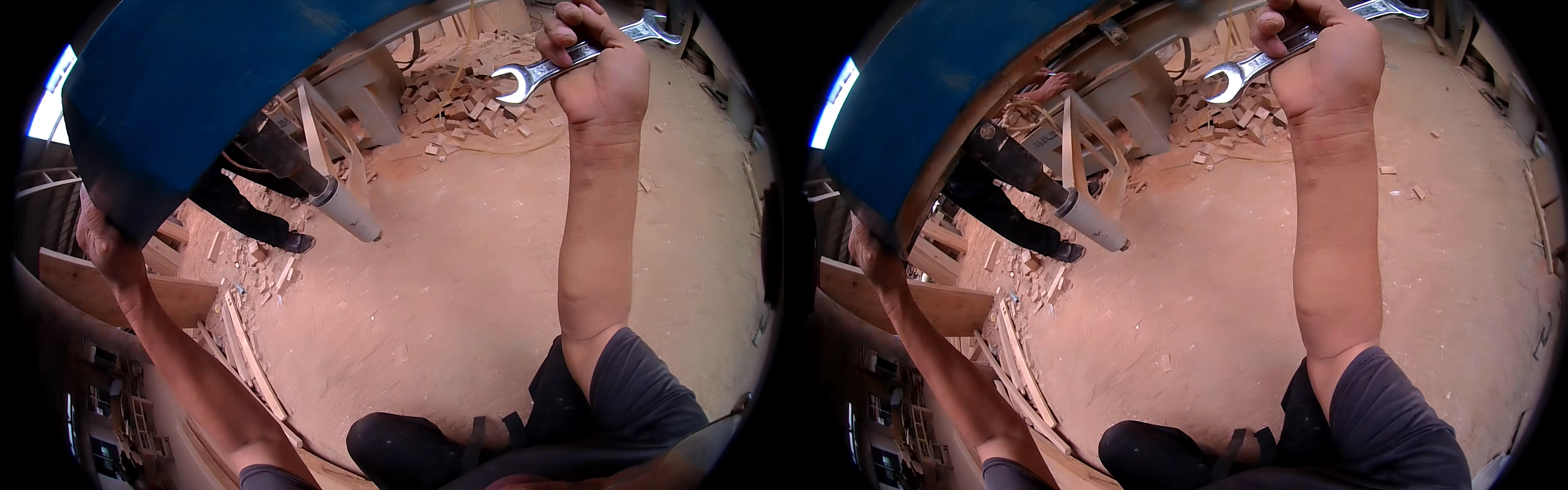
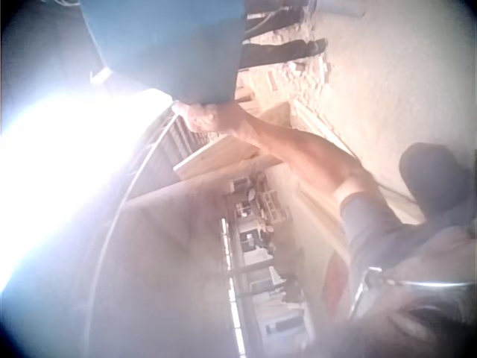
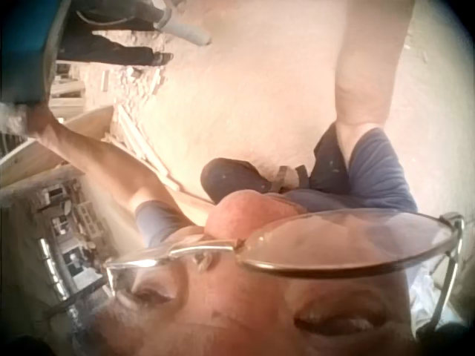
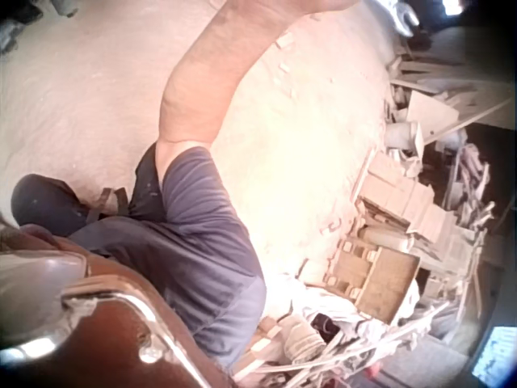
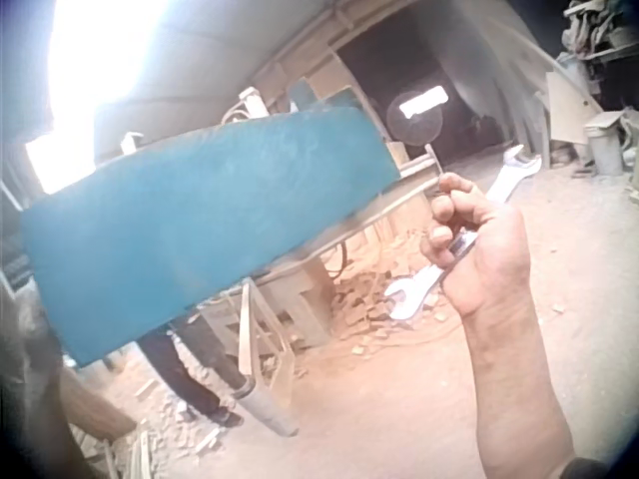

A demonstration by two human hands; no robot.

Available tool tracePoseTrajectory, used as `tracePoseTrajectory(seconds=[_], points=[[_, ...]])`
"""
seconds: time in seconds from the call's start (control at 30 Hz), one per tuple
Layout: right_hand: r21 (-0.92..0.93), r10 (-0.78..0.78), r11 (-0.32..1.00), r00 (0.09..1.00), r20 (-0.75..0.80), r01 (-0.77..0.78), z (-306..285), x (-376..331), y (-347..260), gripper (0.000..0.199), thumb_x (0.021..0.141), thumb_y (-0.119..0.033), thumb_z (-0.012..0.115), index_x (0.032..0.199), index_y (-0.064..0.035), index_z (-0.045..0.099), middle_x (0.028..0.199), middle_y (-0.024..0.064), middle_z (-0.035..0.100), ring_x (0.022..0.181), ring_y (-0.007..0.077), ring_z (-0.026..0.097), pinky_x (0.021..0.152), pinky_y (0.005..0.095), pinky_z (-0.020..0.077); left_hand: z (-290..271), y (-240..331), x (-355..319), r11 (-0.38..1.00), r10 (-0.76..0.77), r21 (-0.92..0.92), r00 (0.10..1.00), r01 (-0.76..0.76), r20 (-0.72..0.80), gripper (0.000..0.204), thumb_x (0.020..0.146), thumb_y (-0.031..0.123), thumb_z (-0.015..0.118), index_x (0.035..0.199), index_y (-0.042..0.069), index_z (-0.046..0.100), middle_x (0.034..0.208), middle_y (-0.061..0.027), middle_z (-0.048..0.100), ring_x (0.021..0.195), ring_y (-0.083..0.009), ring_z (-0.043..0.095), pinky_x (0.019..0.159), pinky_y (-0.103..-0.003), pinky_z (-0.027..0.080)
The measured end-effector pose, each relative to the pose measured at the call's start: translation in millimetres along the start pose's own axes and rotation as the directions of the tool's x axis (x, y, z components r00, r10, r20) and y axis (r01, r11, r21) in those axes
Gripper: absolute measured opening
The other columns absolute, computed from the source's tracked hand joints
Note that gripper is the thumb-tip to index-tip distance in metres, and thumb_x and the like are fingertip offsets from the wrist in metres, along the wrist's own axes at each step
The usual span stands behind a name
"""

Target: The person assembles a metal frame using a wrench to tighten bolts. They position the frame on a workbench, adjust its orientation, and use the wrench to secure the components together.

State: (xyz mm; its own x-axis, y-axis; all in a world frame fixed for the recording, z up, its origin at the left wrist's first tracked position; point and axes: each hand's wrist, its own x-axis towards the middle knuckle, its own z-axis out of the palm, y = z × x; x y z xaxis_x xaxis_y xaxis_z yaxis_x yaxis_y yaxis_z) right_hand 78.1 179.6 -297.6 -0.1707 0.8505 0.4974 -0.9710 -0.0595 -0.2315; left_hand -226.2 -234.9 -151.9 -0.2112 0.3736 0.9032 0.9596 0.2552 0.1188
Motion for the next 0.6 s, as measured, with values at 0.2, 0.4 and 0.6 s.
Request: tracePoseTrajectory(seconds=[0.2, 0.4, 0.6], points=[[-0.032, 0.051, 0.998, 0.991, 0.123, -0.047, 4, -2, 1, 0.018, 0.100, -0.009, 0.049, 0.116, -0.0037, 0.058, 0.076, 0.0065, 0.062, 0.053, 0.0135, 0.050, 0.045, 0.0231, 0.0398, 12, 16, -6, 1.000, 0.025, -0.003, 0.996, -0.026, -0.090, 0.052, 0.111, 0.032, 0.031, 0.126, -0.006, 0.064, 0.109, -0.0114, 0.071, 0.097, -0.0200, 0.065, 0.088, -0.032, 0.051], [-0.099, 0.095, 0.992, 0.978, 0.186, -0.077, 10, -7, 5, 0.022, 0.103, -0.015, 0.047, 0.118, -0.0013, 0.055, 0.073, 0.0076, 0.063, 0.048, 0.0152, 0.055, 0.042, 0.0243, 0.0399, 13, 22, -6, 0.999, 0.002, -0.040, 0.998, -0.005, -0.071, 0.052, 0.111, 0.031, 0.030, 0.123, -0.006, 0.064, 0.112, -0.0129, 0.069, 0.101, -0.0213, 0.064, 0.090, -0.033, 0.050], [-0.122, 0.125, 0.988, 0.956, 0.266, -0.095, 15, -10, 6, 0.025, 0.106, -0.017, 0.045, 0.117, 0.0039, 0.053, 0.072, 0.0098, 0.064, 0.049, 0.0162, 0.059, 0.040, 0.0251, 0.0408, 17, 24, -3, 0.984, -0.051, -0.173, 0.995, 0.035, -0.089, 0.048, 0.111, 0.031, 0.033, 0.124, -0.004, 0.064, 0.114, -0.0111, 0.068, 0.101, -0.0197, 0.063, 0.091, -0.032, 0.049]])
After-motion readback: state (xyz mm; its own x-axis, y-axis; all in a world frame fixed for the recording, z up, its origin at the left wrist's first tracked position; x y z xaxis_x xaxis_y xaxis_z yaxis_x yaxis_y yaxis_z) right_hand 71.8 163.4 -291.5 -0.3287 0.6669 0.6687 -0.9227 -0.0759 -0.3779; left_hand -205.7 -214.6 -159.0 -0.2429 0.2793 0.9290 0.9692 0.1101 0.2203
